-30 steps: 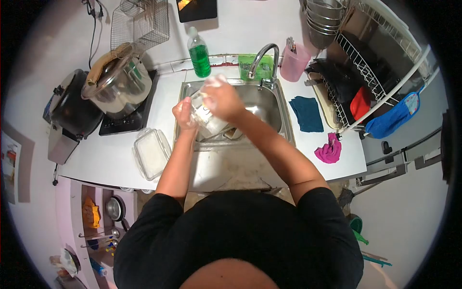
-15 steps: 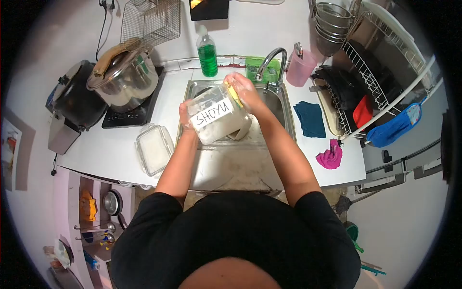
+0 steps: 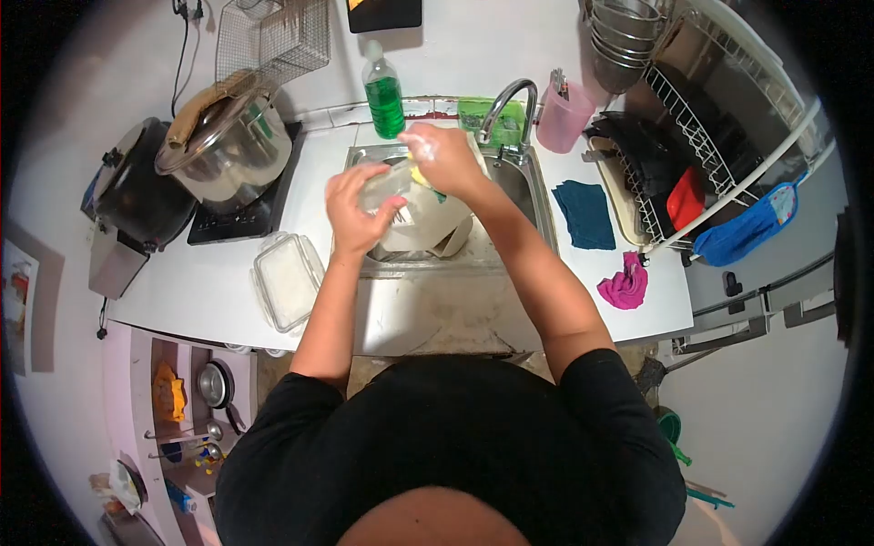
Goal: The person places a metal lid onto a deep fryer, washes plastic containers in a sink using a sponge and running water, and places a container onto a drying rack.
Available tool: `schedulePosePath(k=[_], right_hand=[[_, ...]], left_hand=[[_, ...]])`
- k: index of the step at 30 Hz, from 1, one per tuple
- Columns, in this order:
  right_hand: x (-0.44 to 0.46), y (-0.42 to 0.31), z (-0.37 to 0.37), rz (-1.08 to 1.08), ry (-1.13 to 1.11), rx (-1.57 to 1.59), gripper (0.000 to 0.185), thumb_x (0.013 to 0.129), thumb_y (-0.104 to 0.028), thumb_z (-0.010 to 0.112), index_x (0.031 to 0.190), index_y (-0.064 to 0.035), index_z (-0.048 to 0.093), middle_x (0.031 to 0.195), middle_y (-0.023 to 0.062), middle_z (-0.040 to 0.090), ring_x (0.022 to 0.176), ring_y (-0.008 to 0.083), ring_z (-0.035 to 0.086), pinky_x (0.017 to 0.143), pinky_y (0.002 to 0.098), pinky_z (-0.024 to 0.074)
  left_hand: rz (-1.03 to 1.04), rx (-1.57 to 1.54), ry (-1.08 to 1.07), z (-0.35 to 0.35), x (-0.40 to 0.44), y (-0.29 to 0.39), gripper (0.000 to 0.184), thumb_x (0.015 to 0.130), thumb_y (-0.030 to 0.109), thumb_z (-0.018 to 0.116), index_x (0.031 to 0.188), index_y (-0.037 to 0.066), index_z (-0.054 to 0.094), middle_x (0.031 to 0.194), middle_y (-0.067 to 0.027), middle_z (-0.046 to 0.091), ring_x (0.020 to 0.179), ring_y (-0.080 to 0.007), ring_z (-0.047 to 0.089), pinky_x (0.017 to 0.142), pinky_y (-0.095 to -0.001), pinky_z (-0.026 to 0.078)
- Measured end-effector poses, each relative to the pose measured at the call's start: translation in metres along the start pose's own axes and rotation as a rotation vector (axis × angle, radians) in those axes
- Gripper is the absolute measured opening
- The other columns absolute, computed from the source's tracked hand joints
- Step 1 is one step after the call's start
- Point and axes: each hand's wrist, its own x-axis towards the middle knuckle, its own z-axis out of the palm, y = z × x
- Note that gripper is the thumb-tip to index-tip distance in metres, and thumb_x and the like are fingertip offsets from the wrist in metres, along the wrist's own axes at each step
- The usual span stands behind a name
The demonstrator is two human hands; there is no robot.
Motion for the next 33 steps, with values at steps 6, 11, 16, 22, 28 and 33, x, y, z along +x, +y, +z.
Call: schedulePosePath(k=[6, 11, 16, 22, 28, 33], right_hand=[[0.011, 0.012, -0.002, 0.095, 0.05, 0.379, 0.019, 0.089, -0.018, 0.045, 0.095, -0.0034, 0.056, 0.086, 0.0098, 0.058, 0.073, 0.0158, 0.057, 0.065, 0.029, 0.0458], [-0.005, 0.026, 0.008, 0.368, 0.146, 0.08, 0.024, 0.084, -0.024, 0.05, 0.099, -0.0064, 0.043, 0.095, 0.0163, 0.05, 0.095, 0.0274, 0.049, 0.088, 0.0327, 0.0353], [-0.035, -0.027, 0.046, -0.081, -0.055, -0.168, 0.033, 0.07, -0.017, 0.058, 0.097, -0.0023, 0.045, 0.1, 0.0237, 0.05, 0.095, 0.0413, 0.048, 0.083, 0.0438, 0.0385], [-0.011, 0.039, 0.016, 0.258, -0.121, -0.277, 0.028, 0.068, -0.015, 0.057, 0.092, -0.0016, 0.05, 0.089, 0.0223, 0.054, 0.085, 0.0395, 0.053, 0.075, 0.0488, 0.0421], [-0.031, -0.031, 0.042, -0.215, -0.25, -0.295, 0.023, 0.071, -0.025, 0.06, 0.081, -0.0043, 0.056, 0.086, 0.0191, 0.055, 0.081, 0.0378, 0.054, 0.07, 0.0443, 0.0436], [-0.007, 0.031, 0.007, 0.313, -0.076, -0.084, 0.03, 0.072, -0.032, 0.063, 0.083, -0.0045, 0.055, 0.084, 0.0193, 0.055, 0.08, 0.0368, 0.054, 0.069, 0.0455, 0.0432]], left_hand=[[-0.596, -0.364, 0.1, 0.019, -0.029, -0.012, 0.047, 0.083, 0.026, 0.059, 0.049, 0.004, 0.035, 0.046, 0.0015, 0.03, 0.045, -0.0077, 0.026, 0.042, -0.0297, 0.018], [-0.73, -0.602, 0.261, 0.024, -0.027, -0.008, 0.049, 0.088, 0.029, 0.052, 0.047, 0.009, 0.035, 0.048, 0.0059, 0.034, 0.046, -0.0055, 0.025, 0.042, -0.0267, 0.017], [-0.771, -0.51, 0.301, 0.043, -0.033, -0.026, 0.049, 0.087, 0.027, 0.053, 0.045, 0.007, 0.037, 0.046, 0.0055, 0.033, 0.045, -0.0059, 0.025, 0.042, -0.0273, 0.018], [-0.717, -0.466, 0.185, 0.016, -0.031, -0.006, 0.047, 0.088, 0.032, 0.052, 0.048, 0.01, 0.041, 0.048, 0.0045, 0.039, 0.044, -0.0059, 0.03, 0.041, -0.0252, 0.023], [-1.072, -0.667, 0.47, 0.036, -0.017, -0.004, 0.054, 0.084, 0.039, 0.057, 0.042, 0.011, 0.036, 0.045, 0.0054, 0.035, 0.043, -0.0062, 0.026, 0.042, -0.0254, 0.019], [-1.278, -0.852, 0.519, 0.029, -0.043, -0.039, 0.051, 0.085, 0.046, 0.05, 0.089, -0.004, 0.057, 0.084, -0.0124, 0.058, 0.072, -0.0219, 0.056, 0.068, -0.0339, 0.046]])
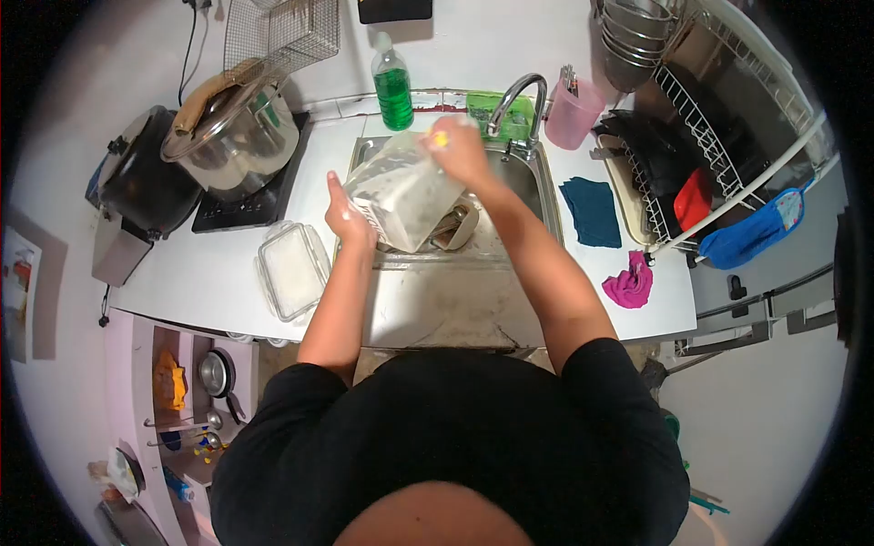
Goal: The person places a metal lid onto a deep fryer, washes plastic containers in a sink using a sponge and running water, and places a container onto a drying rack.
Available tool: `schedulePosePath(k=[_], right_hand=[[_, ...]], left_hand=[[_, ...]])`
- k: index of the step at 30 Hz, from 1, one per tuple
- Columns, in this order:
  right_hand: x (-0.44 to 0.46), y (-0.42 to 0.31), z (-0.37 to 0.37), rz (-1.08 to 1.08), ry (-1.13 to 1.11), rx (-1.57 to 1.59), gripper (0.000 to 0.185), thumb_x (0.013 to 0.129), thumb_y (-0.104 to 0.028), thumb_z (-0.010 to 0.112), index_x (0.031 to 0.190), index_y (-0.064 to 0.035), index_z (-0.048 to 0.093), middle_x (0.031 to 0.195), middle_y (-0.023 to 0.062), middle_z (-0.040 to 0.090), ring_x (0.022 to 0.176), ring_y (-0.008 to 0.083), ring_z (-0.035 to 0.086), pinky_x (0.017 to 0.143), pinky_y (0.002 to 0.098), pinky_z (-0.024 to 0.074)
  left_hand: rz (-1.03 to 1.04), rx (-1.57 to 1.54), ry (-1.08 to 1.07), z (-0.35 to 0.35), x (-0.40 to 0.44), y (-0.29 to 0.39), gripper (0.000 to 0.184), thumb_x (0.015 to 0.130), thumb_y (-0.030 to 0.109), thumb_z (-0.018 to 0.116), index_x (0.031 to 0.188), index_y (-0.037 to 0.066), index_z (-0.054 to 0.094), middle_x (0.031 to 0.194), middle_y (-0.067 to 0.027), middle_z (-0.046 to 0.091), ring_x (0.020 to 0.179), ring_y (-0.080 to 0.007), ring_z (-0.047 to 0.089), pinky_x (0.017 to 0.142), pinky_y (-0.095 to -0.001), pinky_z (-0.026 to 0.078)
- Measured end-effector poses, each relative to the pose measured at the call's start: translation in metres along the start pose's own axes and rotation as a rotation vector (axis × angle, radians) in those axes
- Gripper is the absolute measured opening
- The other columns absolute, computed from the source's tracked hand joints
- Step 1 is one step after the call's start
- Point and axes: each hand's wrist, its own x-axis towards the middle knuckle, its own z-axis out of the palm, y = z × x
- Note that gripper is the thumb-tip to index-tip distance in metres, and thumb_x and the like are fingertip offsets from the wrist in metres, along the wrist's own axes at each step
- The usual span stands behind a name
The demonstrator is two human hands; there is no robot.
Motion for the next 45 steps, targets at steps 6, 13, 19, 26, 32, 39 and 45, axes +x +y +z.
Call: schedulePosePath(k=[6, 13, 19, 26, 32, 39, 45], right_hand=[[-0.037, -0.009, 0.051, -0.296, 0.318, 0.006, 0.024, 0.071, -0.025, 0.065, 0.077, -0.0049, 0.054, 0.079, 0.0149, 0.054, 0.073, 0.0336, 0.053, 0.07, 0.0441, 0.0413], [-0.012, 0.008, 0.028, -0.079, 0.114, 0.152, 0.011, 0.069, -0.014, 0.061, 0.076, -0.0075, 0.056, 0.073, 0.0149, 0.058, 0.078, 0.0347, 0.056, 0.068, 0.0432, 0.0448], [-0.055, -0.033, 0.058, -0.657, 0.319, 0.153, 0.009, 0.073, -0.014, 0.057, 0.074, -0.005, 0.056, 0.063, 0.0156, 0.054, 0.054, 0.0289, 0.053, 0.052, 0.0361, 0.0436], [-0.037, 0.028, 0.05, -0.192, 0.237, 0.058, 0.009, 0.074, -0.014, 0.055, 0.074, -0.0055, 0.052, 0.067, 0.018, 0.052, 0.065, 0.0378, 0.052, 0.058, 0.0445, 0.0415], [-0.028, 0.003, 0.038, -0.354, 0.315, 0.093, 0.008, 0.071, -0.013, 0.057, 0.076, -0.0074, 0.056, 0.066, 0.0172, 0.055, 0.064, 0.035, 0.056, 0.055, 0.0405, 0.0446], [-0.063, -0.048, 0.053, -0.581, 0.332, 0.121, 0.011, 0.067, -0.014, 0.059, 0.076, -0.0095, 0.056, 0.063, 0.0148, 0.056, 0.06, 0.0324, 0.057, 0.055, 0.0418, 0.0465], [-0.05, -0.016, 0.028, -0.101, 0.144, -0.067, 0.007, 0.067, -0.014, 0.06, 0.066, -0.0108, 0.054, 0.062, 0.0138, 0.057, 0.059, 0.0301, 0.059, 0.052, 0.0394, 0.0478]], left_hand=[[-0.328, -0.347, 0.039, 0.008, -0.013, 0.006, 0.064, 0.09, 0.05, 0.027, 0.12, -0.005, 0.043, 0.118, -0.0192, 0.05, 0.107, -0.0323, 0.05, 0.094, -0.0425, 0.038], [-0.34, -0.293, -0.124, -0.015, -0.003, -0.018, 0.059, 0.092, 0.043, 0.02, 0.123, -0.003, 0.04, 0.122, -0.0182, 0.047, 0.113, -0.0335, 0.045, 0.098, -0.0437, 0.034], [-0.349, -0.316, -0.049, -0.007, -0.002, -0.007, 0.059, 0.091, 0.042, 0.02, 0.123, -0.003, 0.041, 0.121, -0.0187, 0.048, 0.11, -0.0347, 0.047, 0.097, -0.0429, 0.035], [-0.418, -0.331, -0.062, -0.012, -0.01, 0.003, 0.059, 0.09, 0.042, 0.019, 0.123, -0.002, 0.041, 0.12, -0.0198, 0.048, 0.11, -0.0352, 0.047, 0.097, -0.0456, 0.035], [-0.458, -0.339, -0.101, -0.015, -0.009, -0.012, 0.059, 0.089, 0.041, 0.019, 0.124, -0.001, 0.042, 0.122, -0.0184, 0.048, 0.112, -0.0351, 0.045, 0.098, -0.0447, 0.034], [-0.442, -0.342, -0.019, -0.008, -0.007, -0.015, 0.057, 0.087, 0.038, 0.021, 0.121, 0.0, 0.045, 0.121, -0.0176, 0.05, 0.111, -0.0344, 0.046, 0.098, -0.0454, 0.035], [-0.472, -0.288, -0.066, -0.008, -0.016, -0.008, 0.064, 0.09, 0.046, 0.013, 0.125, 0.0, 0.04, 0.124, -0.0191, 0.046, 0.114, -0.0353, 0.044, 0.099, -0.046, 0.033]])
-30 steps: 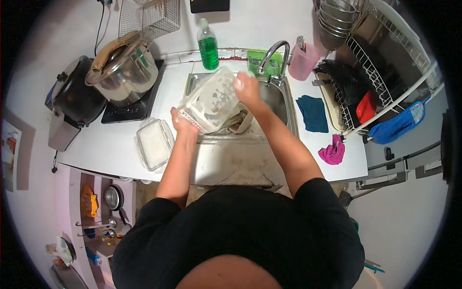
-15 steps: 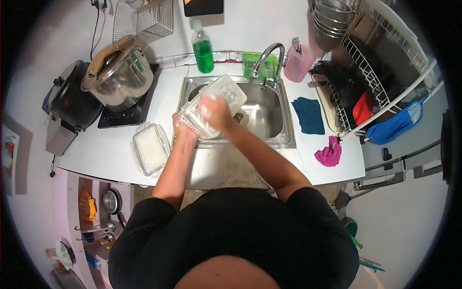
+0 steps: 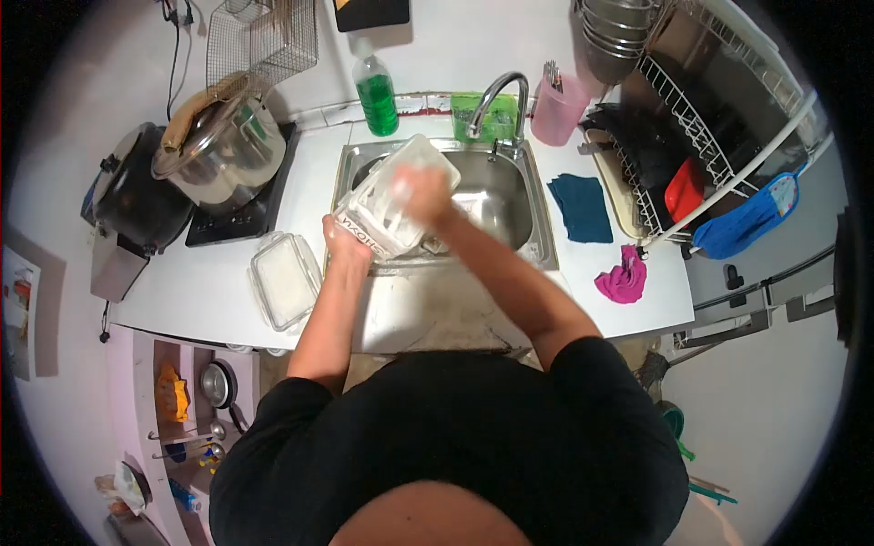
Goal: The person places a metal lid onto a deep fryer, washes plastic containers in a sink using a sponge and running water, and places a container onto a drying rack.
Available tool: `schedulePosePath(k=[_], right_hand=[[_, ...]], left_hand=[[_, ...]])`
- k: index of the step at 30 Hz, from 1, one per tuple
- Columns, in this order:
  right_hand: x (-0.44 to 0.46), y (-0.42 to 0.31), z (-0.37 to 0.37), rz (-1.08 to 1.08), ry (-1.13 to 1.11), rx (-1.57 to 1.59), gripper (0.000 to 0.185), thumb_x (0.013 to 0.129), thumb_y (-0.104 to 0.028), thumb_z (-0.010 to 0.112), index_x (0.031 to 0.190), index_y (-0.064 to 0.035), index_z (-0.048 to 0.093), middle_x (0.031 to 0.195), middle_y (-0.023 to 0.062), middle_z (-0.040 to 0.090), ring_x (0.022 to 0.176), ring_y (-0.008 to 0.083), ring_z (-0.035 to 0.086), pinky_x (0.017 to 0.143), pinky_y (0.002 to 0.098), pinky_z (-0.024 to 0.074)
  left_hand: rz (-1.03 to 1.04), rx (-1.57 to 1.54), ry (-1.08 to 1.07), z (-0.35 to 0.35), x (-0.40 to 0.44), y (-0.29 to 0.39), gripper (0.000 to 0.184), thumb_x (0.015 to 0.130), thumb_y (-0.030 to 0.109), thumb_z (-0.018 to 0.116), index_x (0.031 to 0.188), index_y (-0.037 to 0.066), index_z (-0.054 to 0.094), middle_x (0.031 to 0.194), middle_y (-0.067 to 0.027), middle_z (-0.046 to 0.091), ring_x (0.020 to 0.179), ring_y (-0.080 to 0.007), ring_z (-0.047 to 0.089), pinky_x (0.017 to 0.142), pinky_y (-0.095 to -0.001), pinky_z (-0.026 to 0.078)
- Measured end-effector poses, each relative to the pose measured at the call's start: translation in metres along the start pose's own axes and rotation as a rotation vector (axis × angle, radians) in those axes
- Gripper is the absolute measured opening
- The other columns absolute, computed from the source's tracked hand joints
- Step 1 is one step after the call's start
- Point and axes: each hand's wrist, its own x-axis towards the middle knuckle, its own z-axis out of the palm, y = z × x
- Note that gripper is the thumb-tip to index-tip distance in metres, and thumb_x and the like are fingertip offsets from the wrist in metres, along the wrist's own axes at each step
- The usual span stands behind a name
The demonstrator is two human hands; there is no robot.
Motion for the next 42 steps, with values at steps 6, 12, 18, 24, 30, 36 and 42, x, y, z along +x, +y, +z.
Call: schedulePosePath(k=[6, 12, 18, 24, 30, 36, 42], right_hand=[[0.011, 0.053, 0.01, -0.011, 0.254, 0.035, 0.011, 0.064, -0.016, 0.061, 0.074, -0.0159, 0.059, 0.058, 0.01, 0.054, 0.056, 0.0297, 0.057, 0.052, 0.0379, 0.0472], [-0.024, 0.017, 0.034, -0.197, 0.172, 0.069, 0.014, 0.065, -0.016, 0.063, 0.079, -0.0158, 0.062, 0.063, 0.0117, 0.057, 0.058, 0.0319, 0.057, 0.055, 0.0409, 0.0473], [0.01, 0.136, 0.041, 0.145, 0.271, 0.208, 0.015, 0.073, -0.018, 0.062, 0.067, -0.004, 0.06, 0.061, 0.0181, 0.058, 0.06, 0.0331, 0.058, 0.057, 0.0396, 0.0457], [0.101, 0.227, 0.019, 0.709, 0.536, 0.242, 0.026, 0.084, -0.022, 0.044, 0.092, -0.0025, 0.059, 0.093, 0.0229, 0.06, 0.081, 0.0389, 0.057, 0.07, 0.043, 0.0418], [0.072, 0.226, 0.008, 0.617, 0.373, -0.153, 0.023, 0.075, -0.018, 0.052, 0.083, 0.001, 0.061, 0.086, 0.0241, 0.06, 0.079, 0.0383, 0.058, 0.07, 0.0437, 0.0438], [0.024, 0.301, 0.051, 1.258, 0.249, 0.753, 0.02, 0.077, -0.02, 0.051, 0.073, -0.0007, 0.054, 0.064, 0.01, 0.054, 0.048, 0.0182, 0.051, 0.038, 0.0288, 0.0408], [0.037, 0.193, -0.023, 0.949, -0.466, 1.078, 0.014, 0.078, -0.012, 0.053, 0.069, -0.0019, 0.054, 0.055, 0.0036, 0.049, 0.041, 0.011, 0.044, 0.034, 0.0199, 0.0346]], left_hand=[[-0.002, 0.046, -0.005, 0.003, -0.008, 0.01, 0.058, 0.086, 0.04, 0.021, 0.122, 0.001, 0.045, 0.119, -0.019, 0.05, 0.11, -0.036, 0.047, 0.096, -0.049, 0.036], [0.103, -0.042, -0.034, -0.014, 0.017, 0.002, 0.062, 0.09, 0.044, 0.018, 0.122, -0.003, 0.041, 0.12, -0.0206, 0.048, 0.109, -0.0367, 0.047, 0.097, -0.0468, 0.035], [0.166, 0.067, -0.025, -0.028, 0.006, 0.013, 0.062, 0.09, 0.048, 0.026, 0.123, -0.002, 0.042, 0.12, -0.0197, 0.049, 0.108, -0.0342, 0.049, 0.096, -0.0434, 0.037], [0.088, -0.031, 0.095, -0.028, -0.002, 0.025, 0.063, 0.087, 0.053, 0.041, 0.117, -0.003, 0.045, 0.114, -0.016, 0.053, 0.099, -0.0283, 0.055, 0.088, -0.0383, 0.045], [0.272, 0.481, 0.07, -0.016, -0.004, 0.011, 0.039, 0.091, 0.039, 0.044, 0.102, 0.002, 0.052, 0.082, -0.0055, 0.057, 0.069, -0.0119, 0.053, 0.06, -0.0261, 0.046], [0.076, 0.662, -0.239, 0.016, 0.005, -0.003, 0.02, 0.083, 0.011, 0.058, 0.102, 0.004, 0.053, 0.083, -0.0025, 0.058, 0.068, -0.0101, 0.053, 0.058, -0.0238, 0.045], [-0.288, 0.579, -0.59, 0.036, 0.019, -0.038, 0.036, 0.081, 0.0, 0.049, 0.117, 0.002, 0.045, 0.1, -0.009, 0.057, 0.089, -0.0187, 0.059, 0.077, -0.0354, 0.052]])
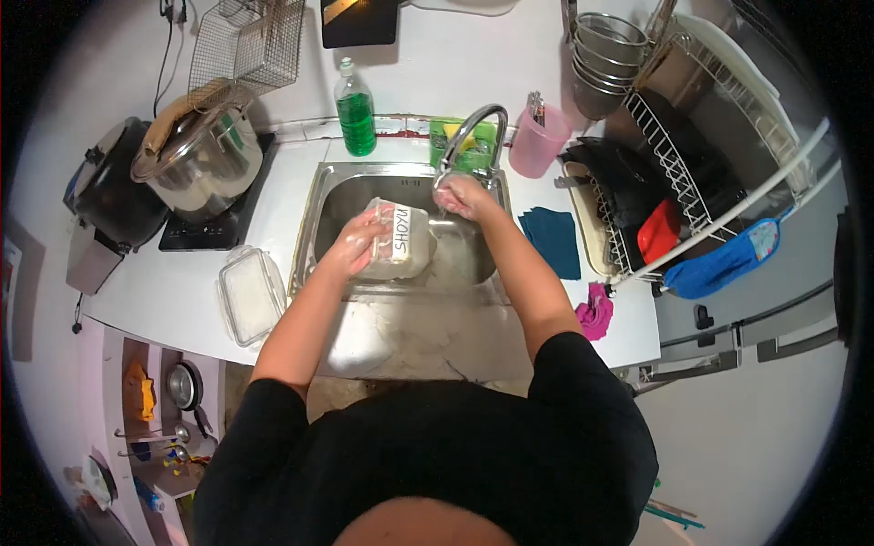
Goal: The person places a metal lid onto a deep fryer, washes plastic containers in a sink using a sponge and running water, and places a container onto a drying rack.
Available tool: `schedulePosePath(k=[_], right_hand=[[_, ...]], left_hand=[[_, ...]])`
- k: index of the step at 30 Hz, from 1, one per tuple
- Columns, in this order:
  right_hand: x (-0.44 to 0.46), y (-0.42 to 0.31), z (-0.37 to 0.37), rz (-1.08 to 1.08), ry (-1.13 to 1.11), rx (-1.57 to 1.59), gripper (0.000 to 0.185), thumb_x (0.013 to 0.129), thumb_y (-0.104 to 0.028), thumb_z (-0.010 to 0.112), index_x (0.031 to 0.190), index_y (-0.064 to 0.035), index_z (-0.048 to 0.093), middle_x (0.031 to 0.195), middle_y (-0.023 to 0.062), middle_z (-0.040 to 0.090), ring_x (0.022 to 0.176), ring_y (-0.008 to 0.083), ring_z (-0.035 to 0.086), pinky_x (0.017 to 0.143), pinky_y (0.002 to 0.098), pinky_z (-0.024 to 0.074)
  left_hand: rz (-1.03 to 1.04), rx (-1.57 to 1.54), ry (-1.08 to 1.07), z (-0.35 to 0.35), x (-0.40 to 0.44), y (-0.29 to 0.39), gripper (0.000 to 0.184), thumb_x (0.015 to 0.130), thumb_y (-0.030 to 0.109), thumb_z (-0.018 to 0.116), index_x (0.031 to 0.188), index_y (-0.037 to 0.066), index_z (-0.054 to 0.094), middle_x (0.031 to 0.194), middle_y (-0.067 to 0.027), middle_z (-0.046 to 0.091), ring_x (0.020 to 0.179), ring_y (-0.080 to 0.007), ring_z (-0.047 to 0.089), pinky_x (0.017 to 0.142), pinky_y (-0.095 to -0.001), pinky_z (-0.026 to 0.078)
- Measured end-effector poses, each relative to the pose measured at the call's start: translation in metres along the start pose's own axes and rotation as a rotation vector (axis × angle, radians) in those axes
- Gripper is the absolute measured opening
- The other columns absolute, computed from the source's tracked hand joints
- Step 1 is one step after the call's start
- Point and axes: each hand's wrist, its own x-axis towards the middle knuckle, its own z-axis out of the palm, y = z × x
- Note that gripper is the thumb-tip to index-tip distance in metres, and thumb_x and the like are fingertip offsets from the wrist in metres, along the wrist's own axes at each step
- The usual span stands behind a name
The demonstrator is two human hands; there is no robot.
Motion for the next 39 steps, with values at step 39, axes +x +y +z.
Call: schedulePosePath(k=[39], right_hand=[[0.018, -0.004, 0.067, -0.005, -0.838, 0.265, 0.024, 0.09, -0.02, 0.045, 0.103, -0.0013, 0.053, 0.09, 0.015, 0.06, 0.083, 0.0182, 0.06, 0.059, 0.0202, 0.0479]], left_hand=[[-0.177, -0.206, 0.801, -0.015, 0.072, -0.032, 0.048, 0.089, 0.046, 0.042, 0.118, 0.008, 0.044, 0.108, -0.0085, 0.054, 0.096, -0.0223, 0.054, 0.068, -0.0429, 0.049]])
